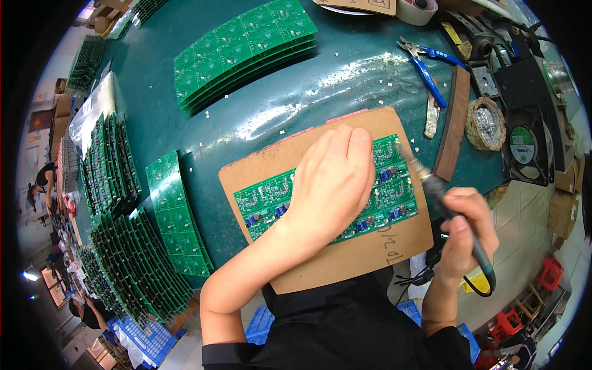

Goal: The person solders electronic components onto printed circuit boards with a soldering iron and solder wire.

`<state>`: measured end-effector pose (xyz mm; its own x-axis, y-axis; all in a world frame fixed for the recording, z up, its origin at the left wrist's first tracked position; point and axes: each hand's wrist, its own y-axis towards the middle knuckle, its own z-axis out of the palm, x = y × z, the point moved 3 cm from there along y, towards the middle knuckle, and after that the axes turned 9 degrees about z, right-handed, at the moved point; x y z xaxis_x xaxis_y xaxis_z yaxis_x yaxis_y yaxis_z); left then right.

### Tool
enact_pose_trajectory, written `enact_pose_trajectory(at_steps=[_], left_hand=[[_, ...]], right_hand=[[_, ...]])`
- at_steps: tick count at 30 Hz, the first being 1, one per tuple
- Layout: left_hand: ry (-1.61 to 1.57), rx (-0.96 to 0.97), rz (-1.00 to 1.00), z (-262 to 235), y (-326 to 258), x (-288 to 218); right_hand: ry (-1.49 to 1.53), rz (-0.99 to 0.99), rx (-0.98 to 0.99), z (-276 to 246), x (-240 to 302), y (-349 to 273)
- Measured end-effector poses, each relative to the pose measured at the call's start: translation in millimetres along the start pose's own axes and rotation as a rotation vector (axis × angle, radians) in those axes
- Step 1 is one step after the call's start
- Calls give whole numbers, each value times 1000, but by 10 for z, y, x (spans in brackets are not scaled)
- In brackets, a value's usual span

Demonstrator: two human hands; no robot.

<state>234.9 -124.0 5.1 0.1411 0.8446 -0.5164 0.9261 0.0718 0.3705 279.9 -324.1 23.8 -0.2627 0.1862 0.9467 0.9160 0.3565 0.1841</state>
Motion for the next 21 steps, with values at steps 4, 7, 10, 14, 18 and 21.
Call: enact_pose_trajectory(at_steps=[4, 7, 10, 14, 18, 21], left_hand=[[12, -4, 5, -35, -34, -29], [7, -6, -8, -63, -90, 11], [-119, -85, 53, -164, -138, 1], [-207, -99, -50, -428, -273, -51], [-241, -170, -124, -693, -533, -94], [-158, -177, -90, -896, -784, -67]], right_hand=[[-325, 69, -322, -295, -104, -12], [-779, 11, -316, -402, -262, 56], [-705, -37, -330, -478, -222, -108], [-10, 19, -175, -273, -61, -260], [-16, 30, -37, 45, 12, -99], [-1, 62, -6, 105, 21, -84]])
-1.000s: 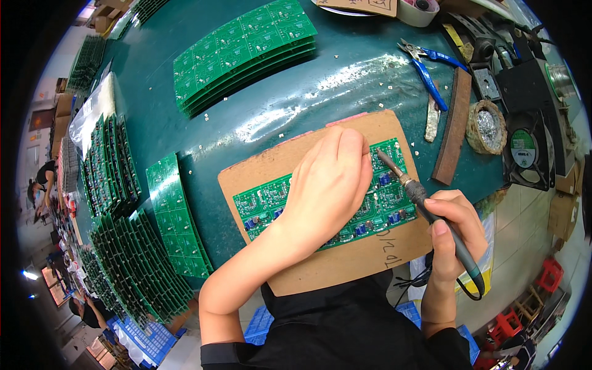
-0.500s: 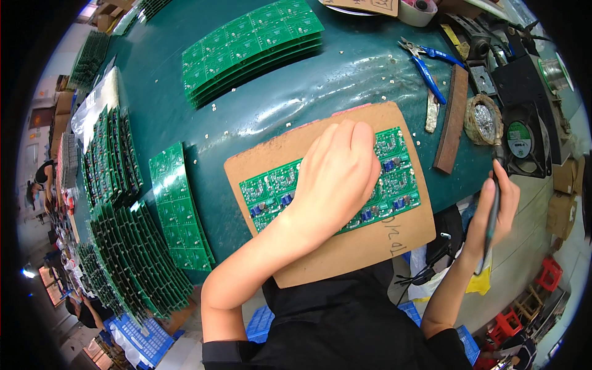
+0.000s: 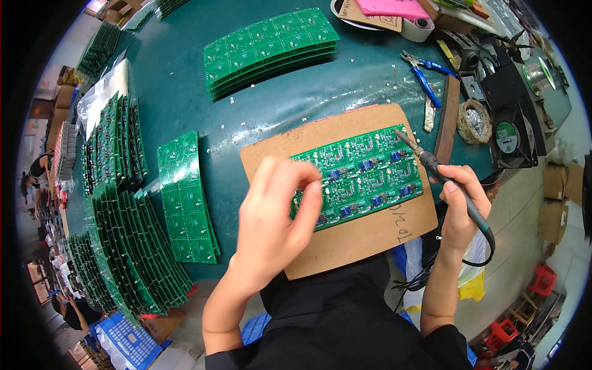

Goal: The person solders electronic components onto printed circuit boards with a soldering iron and solder wire.

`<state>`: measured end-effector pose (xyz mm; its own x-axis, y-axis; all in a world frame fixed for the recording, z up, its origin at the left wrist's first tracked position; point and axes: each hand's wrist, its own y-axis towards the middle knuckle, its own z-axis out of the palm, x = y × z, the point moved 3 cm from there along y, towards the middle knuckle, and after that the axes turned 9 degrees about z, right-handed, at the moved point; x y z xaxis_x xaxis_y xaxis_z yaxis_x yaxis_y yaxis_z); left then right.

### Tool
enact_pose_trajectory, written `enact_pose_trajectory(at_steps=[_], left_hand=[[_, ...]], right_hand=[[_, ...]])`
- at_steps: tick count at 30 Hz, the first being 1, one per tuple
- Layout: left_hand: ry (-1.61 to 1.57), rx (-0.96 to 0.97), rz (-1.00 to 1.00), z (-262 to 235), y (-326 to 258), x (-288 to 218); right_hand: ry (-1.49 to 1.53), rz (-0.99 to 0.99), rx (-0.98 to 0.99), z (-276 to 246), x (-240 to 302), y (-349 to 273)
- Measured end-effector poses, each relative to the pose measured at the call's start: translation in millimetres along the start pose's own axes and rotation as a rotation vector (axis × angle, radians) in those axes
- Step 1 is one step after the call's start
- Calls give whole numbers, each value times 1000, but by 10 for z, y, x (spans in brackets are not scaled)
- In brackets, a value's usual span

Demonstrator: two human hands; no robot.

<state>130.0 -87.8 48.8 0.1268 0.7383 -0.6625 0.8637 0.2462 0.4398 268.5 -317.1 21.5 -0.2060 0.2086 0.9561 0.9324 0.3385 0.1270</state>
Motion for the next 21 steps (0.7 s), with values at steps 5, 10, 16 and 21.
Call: enact_pose_trajectory(at_steps=[5, 10, 16, 21], left_hand=[[60, 34, -168, -236, -324, 65], [76, -105, -216, -349, -467, 116], [19, -163, -376, -444, -624, 201], [61, -40, -173, -362, -527, 126]], right_hand=[[4, 59, 42, 56, -7, -13], [-32, 3, -109, -45, 34, 16], [-766, -60, -380, -441, -182, 101], [-9, -31, -380, -432, -147, -161]])
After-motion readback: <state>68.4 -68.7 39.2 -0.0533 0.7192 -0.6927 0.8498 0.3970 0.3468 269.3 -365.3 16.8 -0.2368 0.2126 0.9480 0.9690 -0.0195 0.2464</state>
